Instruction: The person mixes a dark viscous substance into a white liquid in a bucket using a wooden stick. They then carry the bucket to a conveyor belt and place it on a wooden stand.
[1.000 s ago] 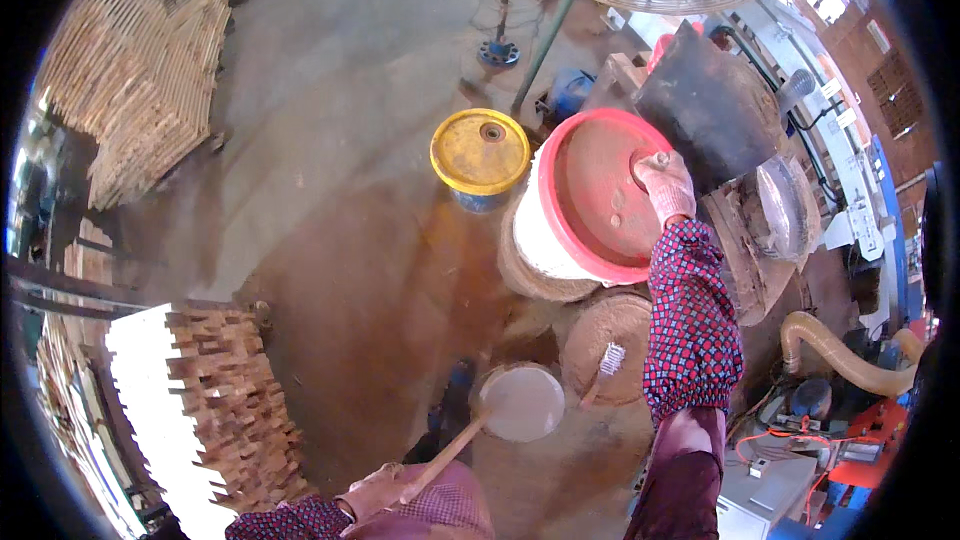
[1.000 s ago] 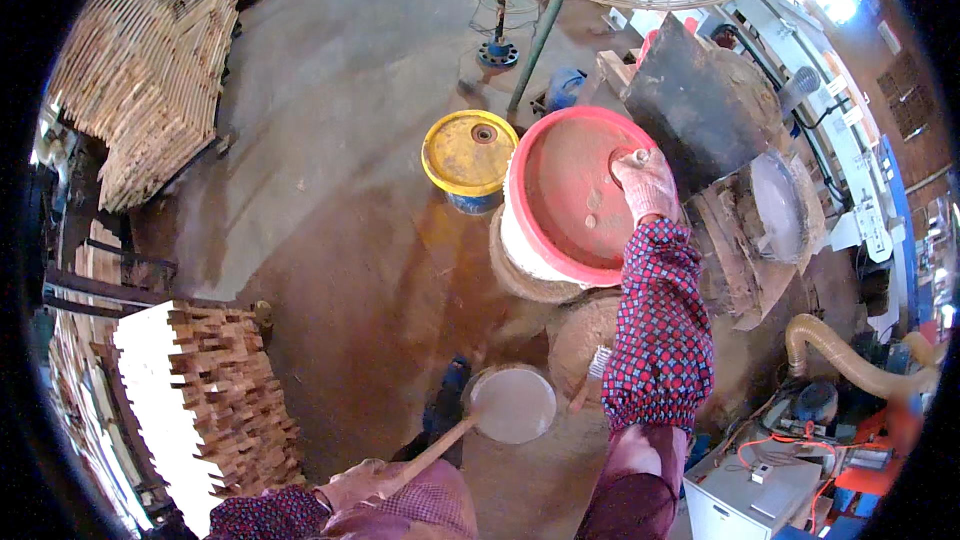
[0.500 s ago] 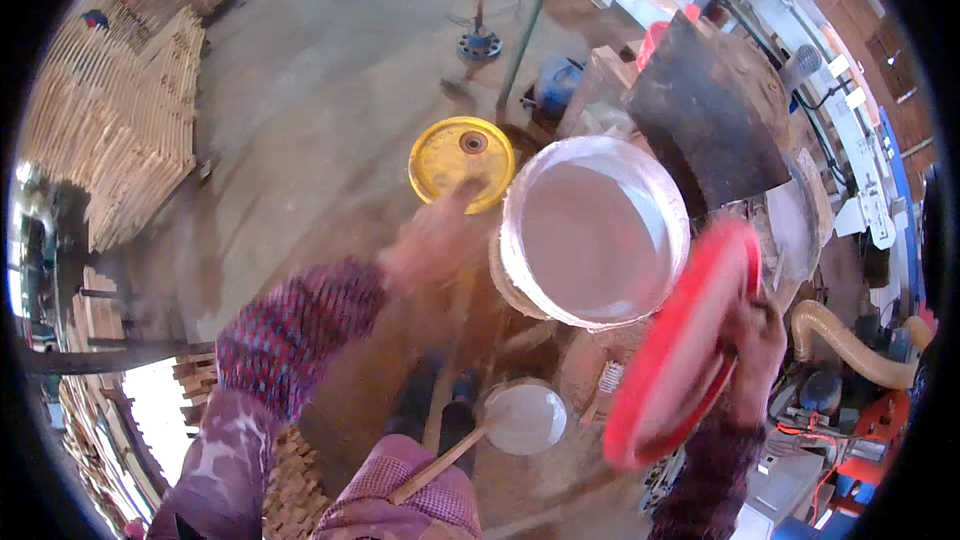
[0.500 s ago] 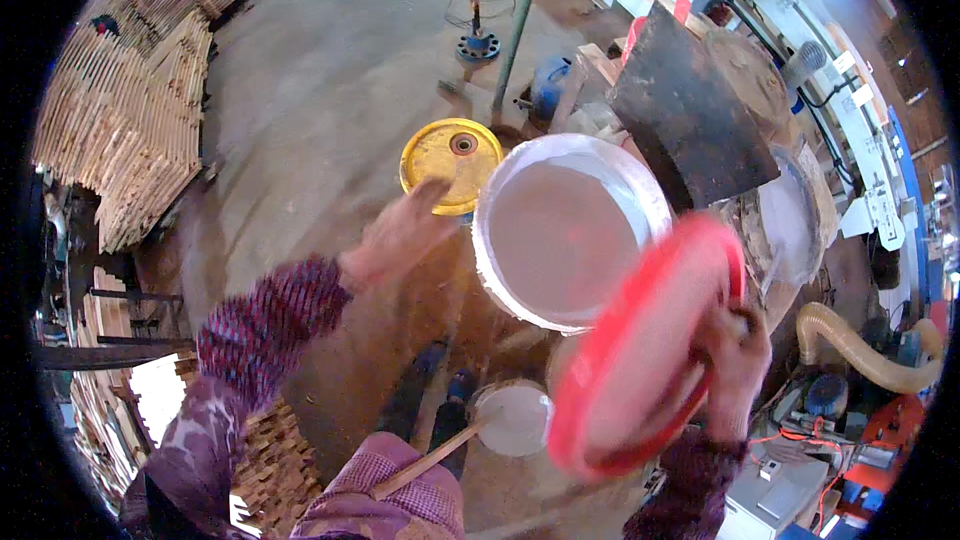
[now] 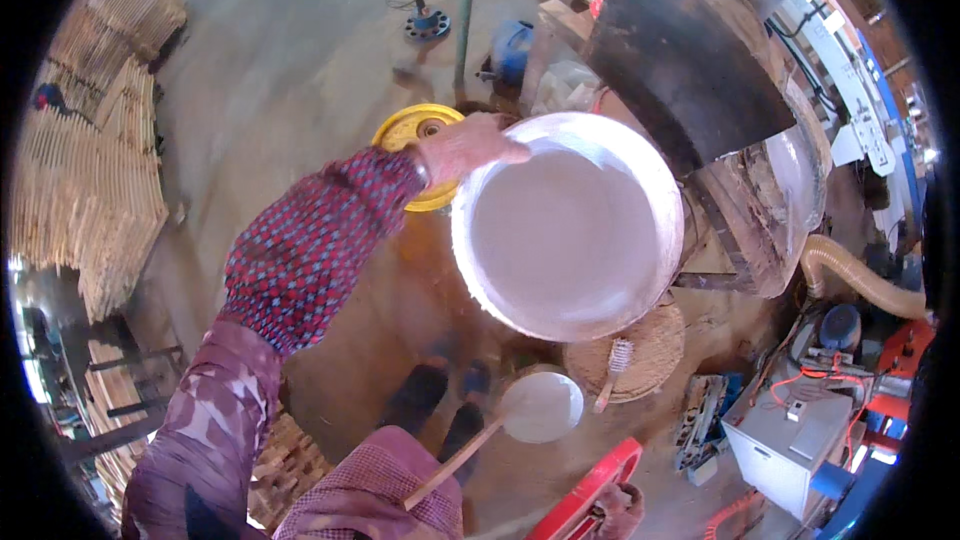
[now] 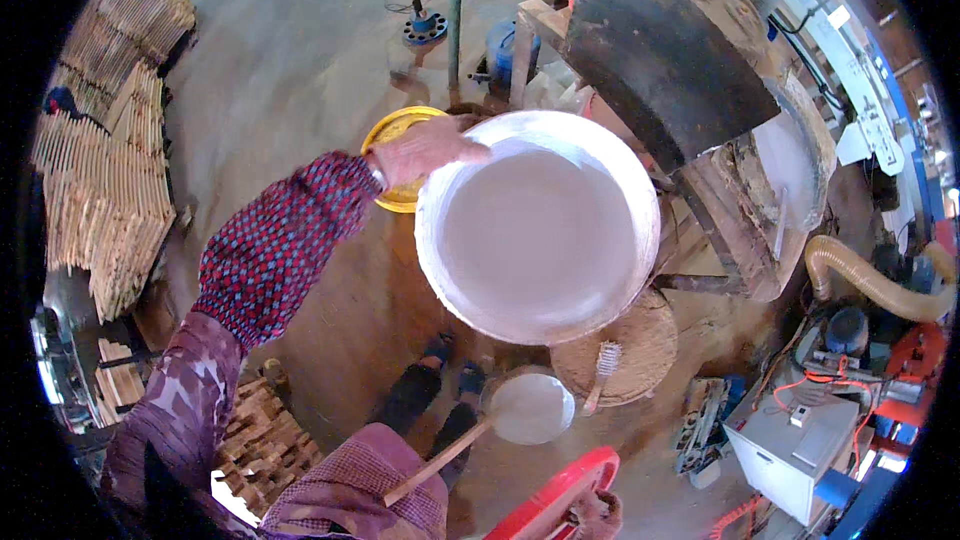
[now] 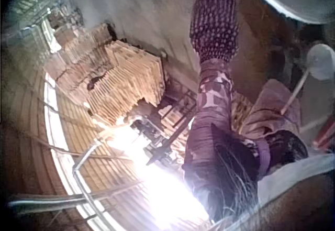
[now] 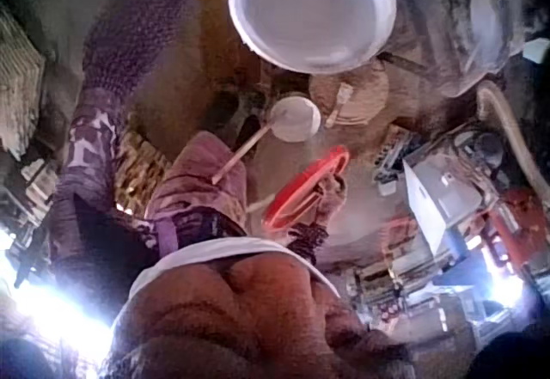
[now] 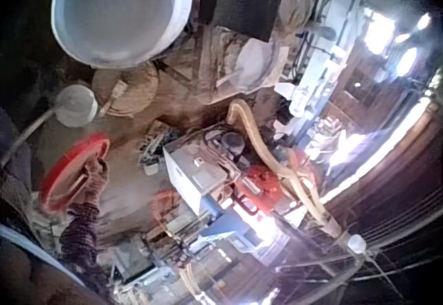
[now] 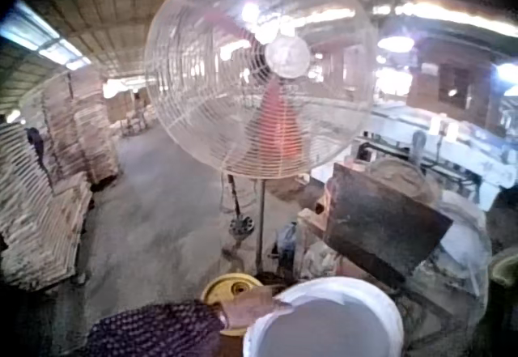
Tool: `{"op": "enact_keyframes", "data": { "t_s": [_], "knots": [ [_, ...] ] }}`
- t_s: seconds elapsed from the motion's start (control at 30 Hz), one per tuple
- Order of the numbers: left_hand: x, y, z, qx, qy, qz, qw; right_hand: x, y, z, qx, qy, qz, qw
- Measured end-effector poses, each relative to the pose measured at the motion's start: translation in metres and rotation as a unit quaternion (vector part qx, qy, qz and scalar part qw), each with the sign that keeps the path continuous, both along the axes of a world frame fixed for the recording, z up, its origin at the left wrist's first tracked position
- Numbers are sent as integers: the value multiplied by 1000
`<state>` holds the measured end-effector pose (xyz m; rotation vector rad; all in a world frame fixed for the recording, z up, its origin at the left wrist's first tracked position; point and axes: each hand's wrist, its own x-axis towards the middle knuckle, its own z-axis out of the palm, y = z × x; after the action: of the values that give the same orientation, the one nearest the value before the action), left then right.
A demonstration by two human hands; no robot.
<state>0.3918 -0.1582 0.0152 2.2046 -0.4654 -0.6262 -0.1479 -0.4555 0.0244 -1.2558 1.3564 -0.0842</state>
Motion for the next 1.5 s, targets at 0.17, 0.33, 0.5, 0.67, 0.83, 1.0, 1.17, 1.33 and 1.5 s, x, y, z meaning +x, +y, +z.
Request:
{"op": "enact_keyframes", "data": {
  "t_s": [0.17, 0.33, 0.5, 0.67, 0.83, 1.0, 1.17, 1.33, 1.5],
  "knots": [
    [-62, 9, 0, -103, 26, 43, 993, -7, 40, -39, 29, 43, -3, 999],
    [-100, 22, 15, -187, 102, 57, 975, 10, 68, -51, -1, 30, 71, 997],
    [-124, 24, 19, -221, 133, 65, 964, 13, 71, -52, 19, 61, 59, 996],
    [-129, 21, 33, -139, 143, 59, 978, -1, 66, -65, -18, 33, 77, 996],
    [-125, 27, 8, -237, 153, 82, 956, 2, 65, -69, 0, 65, 64, 996],
    [-116, 18, 10, -236, 157, 66, 957, -7, 56, -84, 0, 76, 62, 995],
    [-71, 18, 13, -45, 49, 49, 997, 26, 67, -64, 33, 74, 78, 994],
    [-13, -3, 12, -74, 67, 10, 995, 23, 60, -76, -26, 73, 113, 991],
    [28, 3, 2, -123, 203, -44, 970, 21, 59, -86, -1, 69, 70, 995]
  ]
}}
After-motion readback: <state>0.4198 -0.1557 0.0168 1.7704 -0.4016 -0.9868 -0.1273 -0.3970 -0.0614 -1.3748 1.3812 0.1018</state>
